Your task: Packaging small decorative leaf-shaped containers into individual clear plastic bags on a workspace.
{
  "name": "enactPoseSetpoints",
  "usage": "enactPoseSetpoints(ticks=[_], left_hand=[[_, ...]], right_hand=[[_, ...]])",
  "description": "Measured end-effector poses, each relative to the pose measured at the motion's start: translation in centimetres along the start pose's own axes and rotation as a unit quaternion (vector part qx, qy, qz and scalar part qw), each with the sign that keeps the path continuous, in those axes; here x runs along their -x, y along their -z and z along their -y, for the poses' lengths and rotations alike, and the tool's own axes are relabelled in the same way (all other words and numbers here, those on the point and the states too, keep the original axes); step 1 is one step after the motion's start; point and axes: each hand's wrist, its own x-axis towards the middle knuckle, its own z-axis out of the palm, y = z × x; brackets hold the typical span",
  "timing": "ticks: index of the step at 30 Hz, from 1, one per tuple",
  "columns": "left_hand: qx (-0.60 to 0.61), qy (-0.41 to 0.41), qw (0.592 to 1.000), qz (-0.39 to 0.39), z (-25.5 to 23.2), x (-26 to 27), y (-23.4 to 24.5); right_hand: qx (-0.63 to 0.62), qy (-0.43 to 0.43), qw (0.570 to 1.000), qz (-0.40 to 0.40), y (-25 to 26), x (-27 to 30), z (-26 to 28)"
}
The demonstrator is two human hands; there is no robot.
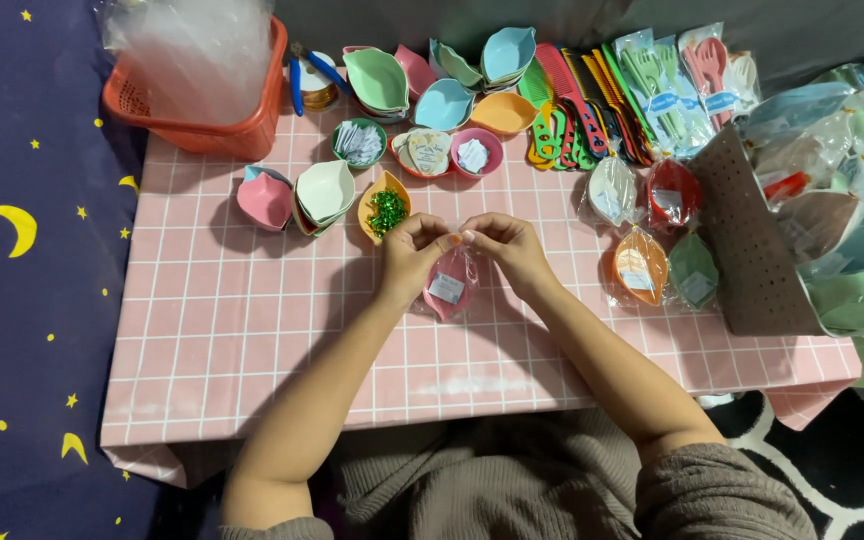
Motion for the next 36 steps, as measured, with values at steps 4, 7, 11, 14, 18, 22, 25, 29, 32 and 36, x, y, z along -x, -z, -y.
enactPoseSetpoints(ticks=[4, 7, 11, 14, 18, 22, 25, 29, 32, 36], left_hand=[[0.004, 0.010, 1.000, -0.008, -0.3, 0.2, -0.3], [0.005, 0.010, 1.000, -0.011, -0.6, 0.4, -0.5], [0.006, 0.007, 1.000, -0.022, -1.5, 0.7, -0.9], [-0.003, -0.002, 0.999, -0.038, -2.0, 0.8, -1.0], [-0.023, -0.025, 0.998, -0.062, -2.1, 0.5, -0.7], [-0.087, -0.033, 0.994, -0.059, -2.3, 0.7, -0.5], [-0.099, -0.050, 0.992, -0.058, -3.3, 1.0, -0.7], [-0.084, -0.083, 0.993, -0.023, -3.7, 1.1, -0.5], [-0.073, -0.094, 0.993, -0.003, -3.8, 1.0, -0.4], [-0.079, -0.106, 0.991, 0.016, -4.8, 1.3, -0.6]], right_hand=[[0.007, -0.001, 1.000, -0.010, -0.6, 0.3, -0.5], [0.012, 0.014, 1.000, -0.022, -0.8, 0.6, -1.1], [0.024, 0.024, 0.998, -0.045, -1.1, 1.0, -0.5], [0.037, 0.022, 0.998, -0.046, -1.2, 1.4, 0.3], [0.045, 0.012, 0.998, -0.030, -1.5, 1.6, 1.0], [0.033, -0.006, 0.999, -0.038, -1.5, 1.3, 0.7], [0.024, -0.010, 0.999, -0.045, -1.3, 1.2, 0.1], [0.009, -0.004, 0.999, -0.047, -1.5, 1.2, 0.8], [0.003, -0.003, 0.999, -0.047, -0.9, 0.9, 0.8], [-0.004, -0.003, 0.999, -0.035, -0.7, 0.8, 1.8]])
